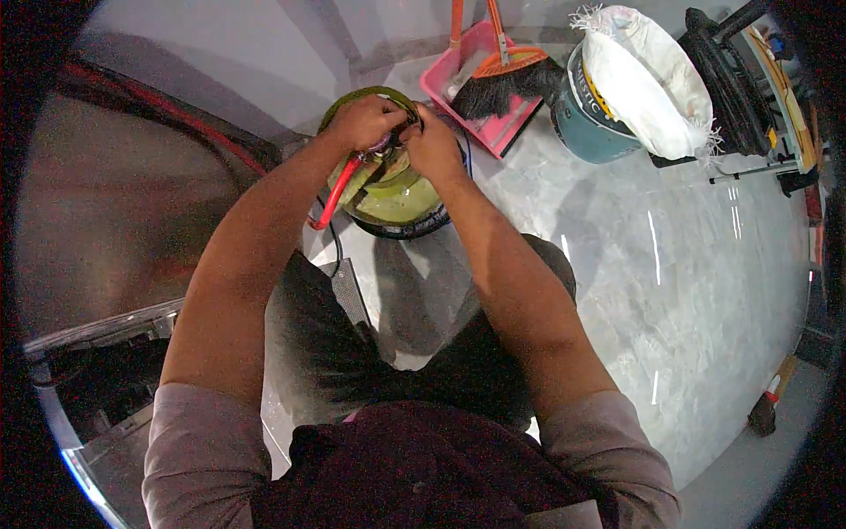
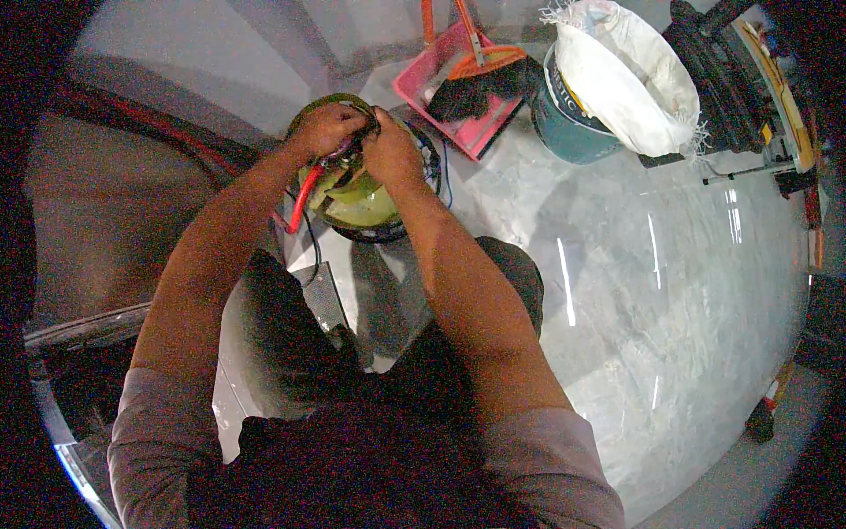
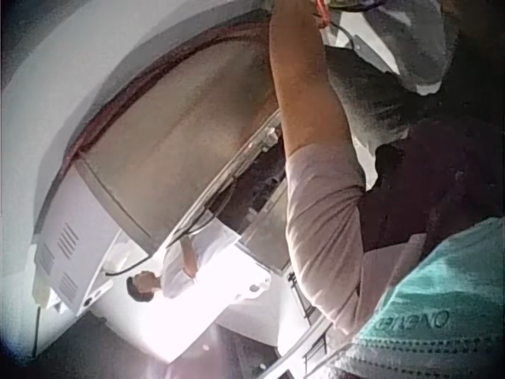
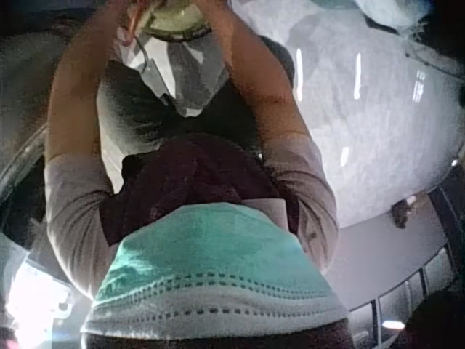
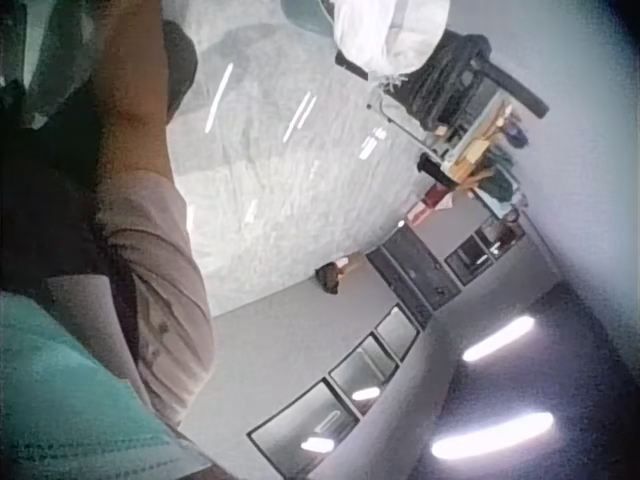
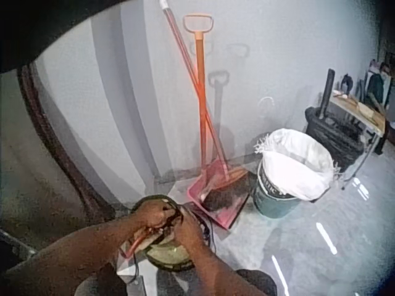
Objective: The person connects a gas regulator to a green gas tank by hand, adjusting a pink seal, positioning the regulator on the tank valve, and rotating the handle to secure it.
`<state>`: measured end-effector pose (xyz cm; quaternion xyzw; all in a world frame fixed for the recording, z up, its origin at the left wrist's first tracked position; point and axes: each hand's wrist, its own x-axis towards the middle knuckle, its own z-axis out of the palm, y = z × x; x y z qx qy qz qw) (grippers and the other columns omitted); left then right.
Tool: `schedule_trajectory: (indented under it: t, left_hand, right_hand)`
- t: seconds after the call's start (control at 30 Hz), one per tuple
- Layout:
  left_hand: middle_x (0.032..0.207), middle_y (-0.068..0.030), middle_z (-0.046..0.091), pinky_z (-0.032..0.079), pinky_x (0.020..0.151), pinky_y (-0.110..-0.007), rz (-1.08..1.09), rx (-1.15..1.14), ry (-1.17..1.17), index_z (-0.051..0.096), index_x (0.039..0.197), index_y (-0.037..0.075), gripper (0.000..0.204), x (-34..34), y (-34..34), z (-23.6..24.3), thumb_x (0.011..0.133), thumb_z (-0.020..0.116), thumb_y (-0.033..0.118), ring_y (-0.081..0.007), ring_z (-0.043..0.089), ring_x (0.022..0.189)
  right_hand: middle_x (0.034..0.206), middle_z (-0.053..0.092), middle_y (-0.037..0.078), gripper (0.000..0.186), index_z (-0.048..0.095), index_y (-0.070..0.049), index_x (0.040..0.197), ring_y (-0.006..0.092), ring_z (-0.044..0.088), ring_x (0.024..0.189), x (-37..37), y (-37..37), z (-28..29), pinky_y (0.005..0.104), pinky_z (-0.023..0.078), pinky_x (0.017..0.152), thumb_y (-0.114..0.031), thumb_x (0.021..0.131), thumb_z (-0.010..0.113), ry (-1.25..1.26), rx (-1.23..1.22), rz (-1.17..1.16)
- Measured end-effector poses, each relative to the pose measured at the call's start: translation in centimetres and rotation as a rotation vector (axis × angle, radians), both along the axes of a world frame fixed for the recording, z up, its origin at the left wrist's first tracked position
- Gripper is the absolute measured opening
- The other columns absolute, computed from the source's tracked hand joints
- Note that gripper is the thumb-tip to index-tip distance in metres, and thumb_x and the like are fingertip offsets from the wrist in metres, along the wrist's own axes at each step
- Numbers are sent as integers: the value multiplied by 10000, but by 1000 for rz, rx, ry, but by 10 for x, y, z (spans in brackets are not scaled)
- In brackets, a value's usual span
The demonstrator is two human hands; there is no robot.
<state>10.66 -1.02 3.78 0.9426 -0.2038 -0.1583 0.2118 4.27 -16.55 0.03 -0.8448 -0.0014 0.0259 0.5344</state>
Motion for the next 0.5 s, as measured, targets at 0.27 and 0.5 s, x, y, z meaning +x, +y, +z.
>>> schedule_trajectory:
  t: [0.27,0.5]
  left_hand:
    - [901,-179,668,485,787,-421,-60,-58,16,685,959,37,400,0,0,15,861,544,398,-328,639,822]
    - [871,-122,684,492,788,-365,31,-193,-26,687,952,35,355,-4,4,22,872,571,361,-249,649,817]
  right_hand:
    - [1201,576,231,473,482,-90,1306,414,546,1108,0,0,4,482,436,945,-145,837,515,-43,56,-8]
    - [1189,584,222,463,493,-107,1299,411,551,1100,-2,0,9,482,439,941,-154,839,500,-27,33,-13]
